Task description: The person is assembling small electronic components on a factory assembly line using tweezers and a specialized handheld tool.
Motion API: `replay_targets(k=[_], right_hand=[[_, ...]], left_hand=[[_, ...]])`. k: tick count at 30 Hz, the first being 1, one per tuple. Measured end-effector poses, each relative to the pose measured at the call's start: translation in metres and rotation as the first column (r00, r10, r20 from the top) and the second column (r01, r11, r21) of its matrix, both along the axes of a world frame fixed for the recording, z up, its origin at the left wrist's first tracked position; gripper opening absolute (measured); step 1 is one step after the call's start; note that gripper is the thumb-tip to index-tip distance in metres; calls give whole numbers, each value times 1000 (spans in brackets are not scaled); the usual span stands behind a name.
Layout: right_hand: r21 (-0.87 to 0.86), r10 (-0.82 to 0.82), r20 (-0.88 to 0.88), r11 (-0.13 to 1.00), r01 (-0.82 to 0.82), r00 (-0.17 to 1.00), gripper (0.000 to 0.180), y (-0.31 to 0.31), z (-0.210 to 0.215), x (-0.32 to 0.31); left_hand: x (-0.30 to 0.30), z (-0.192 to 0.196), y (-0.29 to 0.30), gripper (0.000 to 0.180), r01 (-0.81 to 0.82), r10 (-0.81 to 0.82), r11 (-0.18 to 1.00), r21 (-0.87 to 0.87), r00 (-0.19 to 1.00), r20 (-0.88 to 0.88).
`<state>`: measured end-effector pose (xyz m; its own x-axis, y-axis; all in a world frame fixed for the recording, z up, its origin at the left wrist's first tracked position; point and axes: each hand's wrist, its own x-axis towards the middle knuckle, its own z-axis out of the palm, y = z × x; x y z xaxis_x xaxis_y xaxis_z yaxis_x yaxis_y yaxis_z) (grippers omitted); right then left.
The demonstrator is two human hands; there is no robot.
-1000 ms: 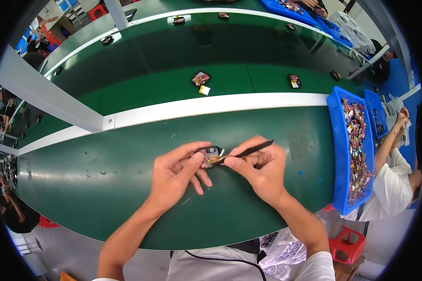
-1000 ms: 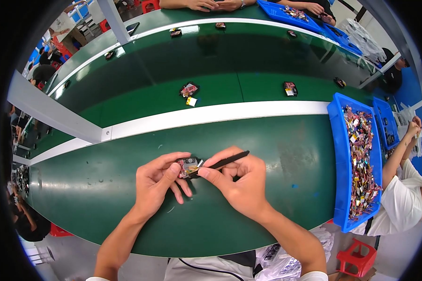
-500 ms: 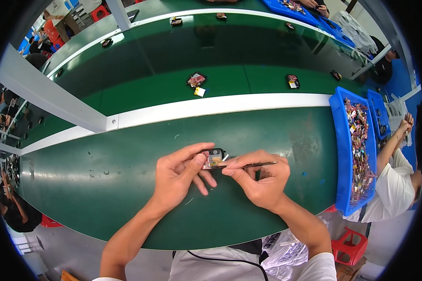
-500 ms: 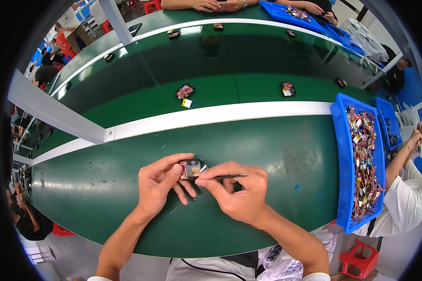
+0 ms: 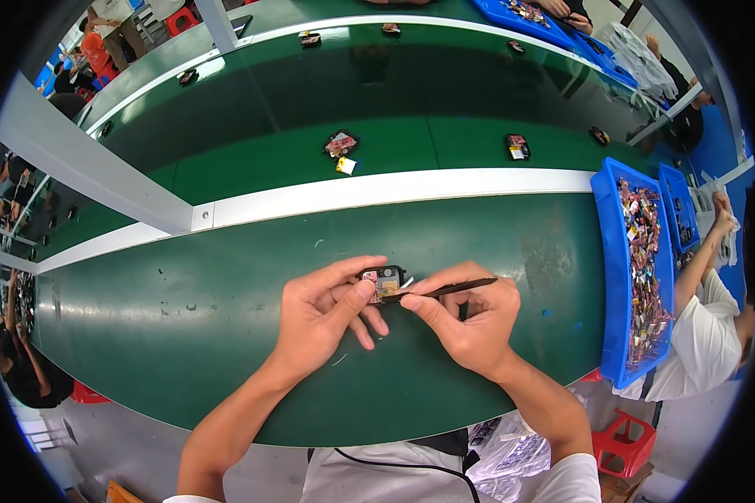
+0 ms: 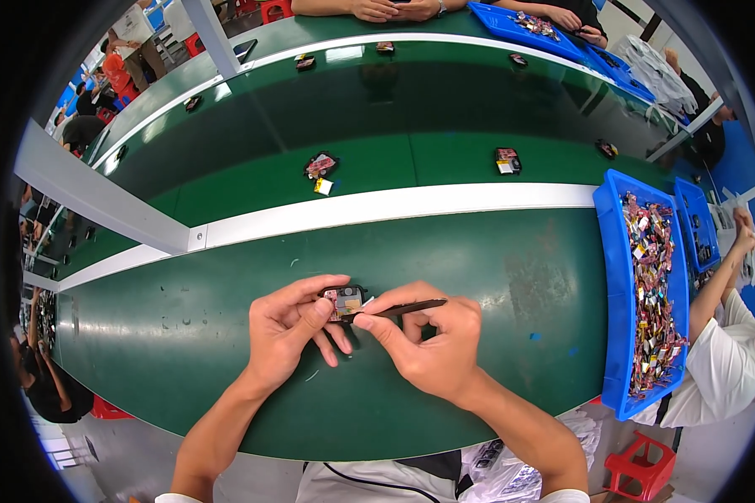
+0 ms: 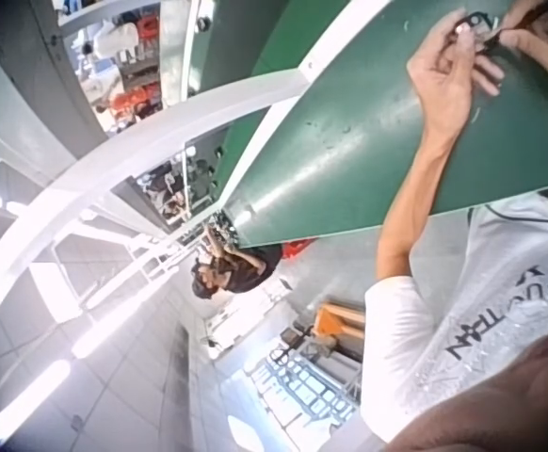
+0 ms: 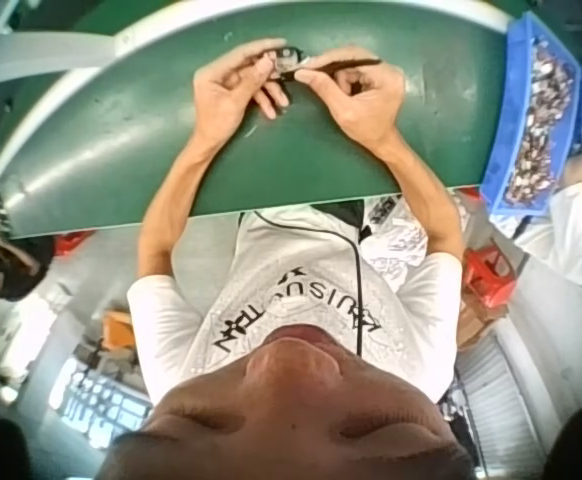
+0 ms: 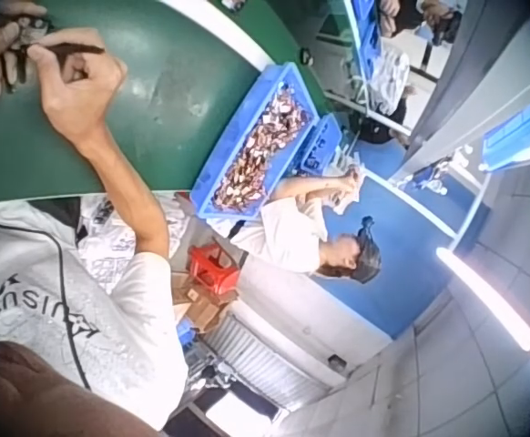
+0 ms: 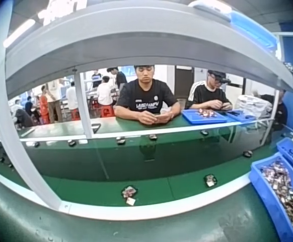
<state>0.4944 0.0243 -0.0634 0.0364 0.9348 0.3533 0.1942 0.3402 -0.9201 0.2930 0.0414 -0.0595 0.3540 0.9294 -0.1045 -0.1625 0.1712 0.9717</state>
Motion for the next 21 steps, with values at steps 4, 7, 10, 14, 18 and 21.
replay_targets(k=[4,7,10,14,18,21], right_hand=[[-23,-14,-3,1000,14,1000,9,0,1,-1],[17,-15,-23,1000,16,1000,11,1,0,0],[24,7,-19,1000,-7,1000,11,0,2,1],[60,18,31,998,-20,999,11,0,4,4],[116,28,78,993,-37,997,11,2,3,7],[184,64,133,979,-88,989,13,5,0,13]], left_hand=[[0,-1,0,33,2,-2,1000,8,1000,-10],[1,-2,1,32,-10,10,1000,13,1000,2],[3,-1,0,32,-19,19,1000,7,1000,1],[6,-1,0,32,-27,27,1000,-4,1000,3],[9,-3,2,31,-28,28,1000,-11,1000,-2],[11,0,4,31,-30,29,999,-45,999,-18]])
